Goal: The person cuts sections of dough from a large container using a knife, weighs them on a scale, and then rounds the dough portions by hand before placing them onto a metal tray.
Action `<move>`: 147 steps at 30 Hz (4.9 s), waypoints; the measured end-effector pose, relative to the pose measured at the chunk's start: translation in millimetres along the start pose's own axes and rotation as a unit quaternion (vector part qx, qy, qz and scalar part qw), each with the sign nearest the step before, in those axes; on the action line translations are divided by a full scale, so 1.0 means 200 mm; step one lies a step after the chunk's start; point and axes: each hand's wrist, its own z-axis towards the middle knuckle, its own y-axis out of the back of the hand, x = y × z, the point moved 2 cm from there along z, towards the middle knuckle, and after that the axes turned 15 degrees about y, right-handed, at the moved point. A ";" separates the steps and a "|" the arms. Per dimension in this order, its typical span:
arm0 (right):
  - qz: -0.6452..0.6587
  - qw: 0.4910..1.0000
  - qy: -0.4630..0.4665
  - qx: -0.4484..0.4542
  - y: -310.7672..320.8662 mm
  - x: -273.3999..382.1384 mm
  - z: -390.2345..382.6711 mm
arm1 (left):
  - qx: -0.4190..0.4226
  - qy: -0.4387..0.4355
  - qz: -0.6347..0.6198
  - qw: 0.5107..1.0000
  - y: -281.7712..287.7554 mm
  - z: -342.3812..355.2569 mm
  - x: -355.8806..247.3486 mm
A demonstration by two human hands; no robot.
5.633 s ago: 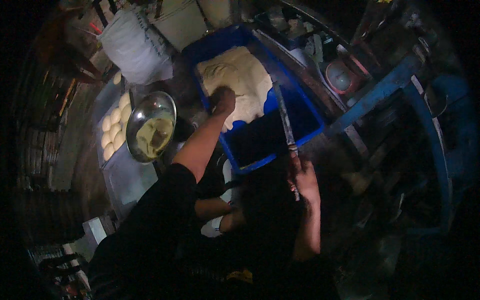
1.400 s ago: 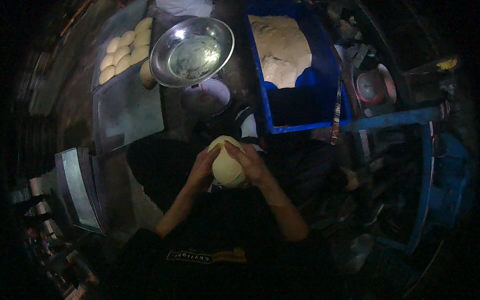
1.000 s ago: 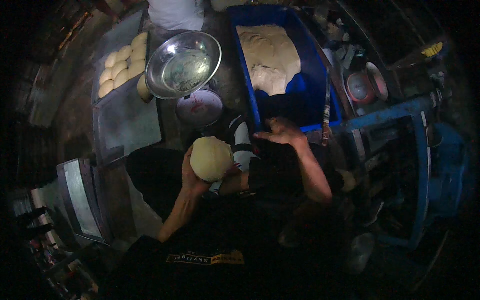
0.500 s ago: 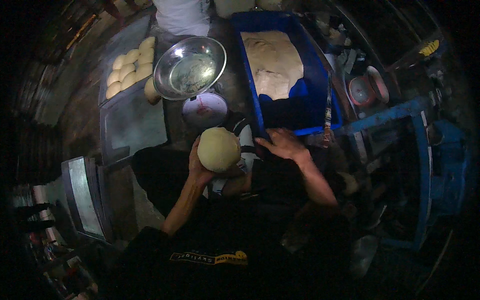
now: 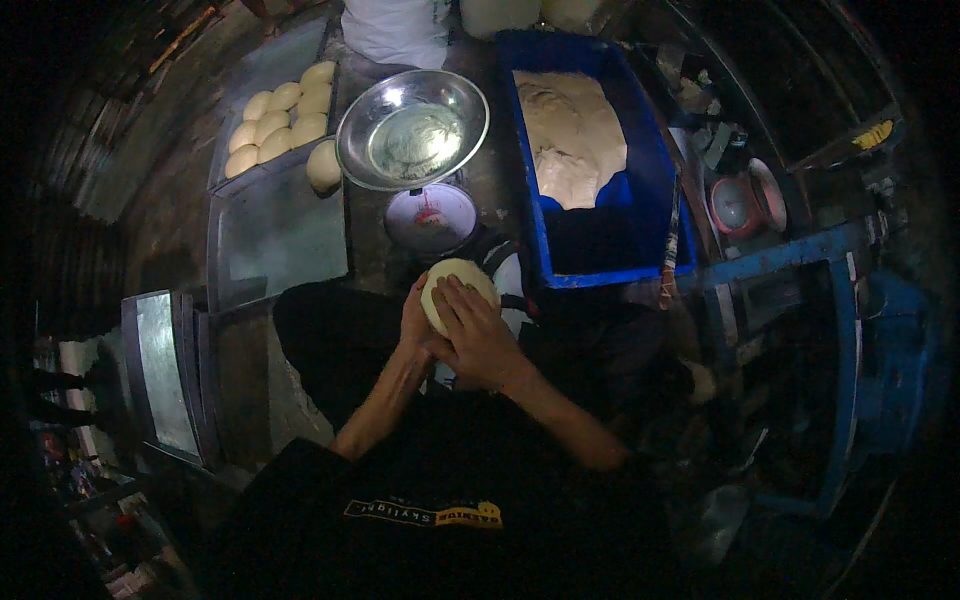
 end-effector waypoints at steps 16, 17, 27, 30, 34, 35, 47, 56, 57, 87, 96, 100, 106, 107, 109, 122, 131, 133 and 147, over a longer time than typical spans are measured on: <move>-0.020 0.974 -0.225 -0.006 0.35 -0.48 -0.24 | -0.017 -0.005 0.037 0.999 -0.05 -0.03 -0.01; 0.047 0.971 -0.228 -0.048 0.32 -0.38 -0.15 | -0.028 -0.014 0.040 0.999 -0.05 -0.03 0.00; 0.065 0.994 -0.083 -0.034 -0.10 0.10 -0.12 | 0.017 -0.062 0.046 0.997 0.14 0.00 -0.06; 0.124 0.976 -0.145 -0.102 -0.10 0.03 -0.17 | -0.057 -0.069 0.065 0.994 -0.03 -0.13 -0.02; 0.056 0.984 -0.118 -0.124 -0.11 0.04 0.00 | -0.143 -0.109 0.122 0.976 -0.10 -0.16 0.05; 0.037 0.990 -0.092 -0.100 -0.10 0.06 0.02 | -0.175 -0.104 0.131 0.970 -0.12 -0.18 0.05; 0.526 0.696 -0.359 -0.330 -0.22 0.02 -0.19 | -0.160 -0.189 0.224 0.943 -0.08 -0.28 -0.03; 0.567 0.553 -0.442 -0.420 -0.08 0.00 -0.07 | -0.008 -0.042 0.207 0.977 -0.12 -0.26 0.03; 0.555 0.573 -0.438 -0.414 -0.06 -0.03 -0.07 | 0.038 -0.029 0.157 0.986 -0.08 -0.25 0.01; 0.606 0.640 -0.367 -0.297 -0.07 0.08 0.12 | -0.076 -0.318 0.304 0.895 0.03 -0.40 -0.14; 0.525 0.754 -0.355 -0.176 0.09 0.15 0.25 | -0.047 -0.034 0.182 0.982 0.13 -0.37 -0.13; 0.514 0.785 -0.319 -0.136 -0.03 0.08 0.34 | -0.104 -0.129 0.170 0.971 0.01 -0.49 -0.18; 0.497 0.804 -0.324 -0.036 -0.12 0.12 0.36 | -0.245 -0.139 0.597 0.751 0.17 -0.34 -0.21; 0.496 0.803 -0.330 -0.025 -0.11 0.12 0.34 | -0.224 -0.140 0.587 0.765 0.16 -0.33 -0.17; 0.493 0.807 -0.323 -0.021 -0.10 0.11 0.35 | -0.193 -0.141 0.566 0.789 0.12 -0.30 -0.17; 0.479 0.823 -0.307 0.006 -0.07 0.08 0.32 | -0.098 -0.039 0.178 0.978 -0.10 -0.58 -0.05; 0.454 0.839 -0.297 0.038 -0.03 0.05 0.30 | -0.114 -0.091 0.348 0.926 0.09 -0.39 -0.11; 0.436 0.850 -0.294 0.044 0.00 0.01 0.28 | -0.066 -0.062 0.250 0.964 0.04 -0.46 -0.07; 0.305 0.911 -0.101 -0.256 0.30 0.25 0.54 | 0.130 -0.091 0.011 0.987 -0.14 -0.75 -0.13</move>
